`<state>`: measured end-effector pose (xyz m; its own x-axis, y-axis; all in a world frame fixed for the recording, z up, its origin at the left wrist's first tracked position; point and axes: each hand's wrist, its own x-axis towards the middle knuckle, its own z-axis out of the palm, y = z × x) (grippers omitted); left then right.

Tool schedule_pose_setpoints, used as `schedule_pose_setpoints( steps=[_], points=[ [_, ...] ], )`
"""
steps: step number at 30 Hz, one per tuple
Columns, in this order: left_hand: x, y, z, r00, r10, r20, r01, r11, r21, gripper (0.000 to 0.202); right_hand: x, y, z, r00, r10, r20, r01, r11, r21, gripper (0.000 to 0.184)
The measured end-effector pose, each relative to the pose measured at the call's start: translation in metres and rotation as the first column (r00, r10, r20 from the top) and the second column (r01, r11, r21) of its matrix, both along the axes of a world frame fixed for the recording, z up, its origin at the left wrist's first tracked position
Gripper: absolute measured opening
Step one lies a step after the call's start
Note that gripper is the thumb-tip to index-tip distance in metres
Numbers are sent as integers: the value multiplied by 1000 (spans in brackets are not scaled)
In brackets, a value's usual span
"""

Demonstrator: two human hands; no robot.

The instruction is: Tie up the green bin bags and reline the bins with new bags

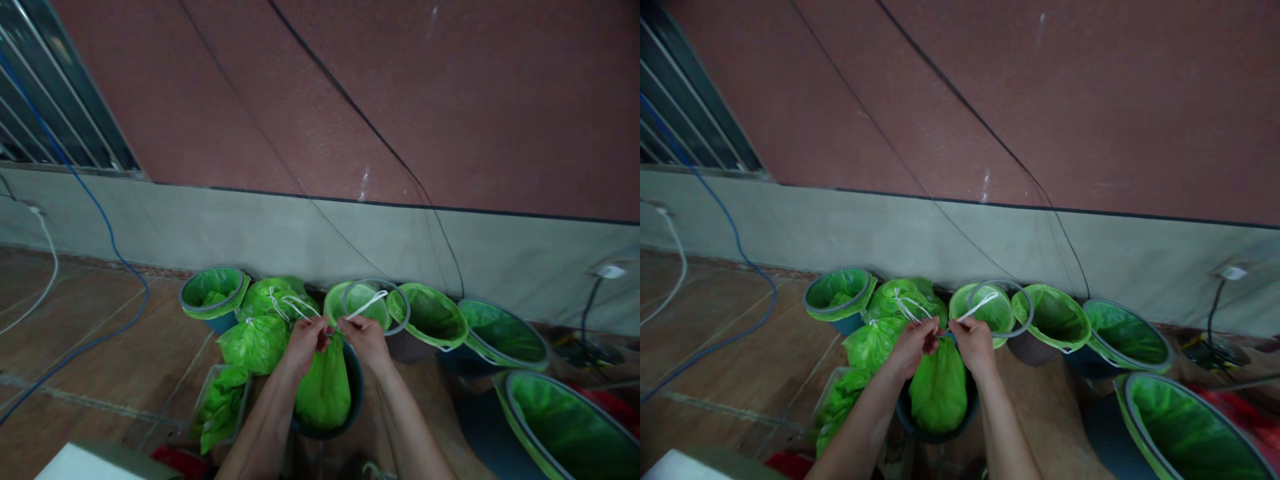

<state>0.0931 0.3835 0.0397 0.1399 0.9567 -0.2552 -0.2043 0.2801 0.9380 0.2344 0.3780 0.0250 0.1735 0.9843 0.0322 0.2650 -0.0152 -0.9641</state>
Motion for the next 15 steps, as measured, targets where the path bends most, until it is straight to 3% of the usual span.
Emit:
schedule_pose_setpoints(
  steps=[5,11,15],
  points=[
    [3,-1,-4,995,-71,72,68,997,36,23,-1,-5,14,981,29,192,-45,996,76,27],
    [5,2,-15,979,-146,-140,170,968,184,9,-2,-7,21,935,8,354,-64,987,146,17],
    [3,4,-18,944,-199,-262,272,921,280,11,-2,-4,19,935,31,354,-110,972,206,19]
  ],
)
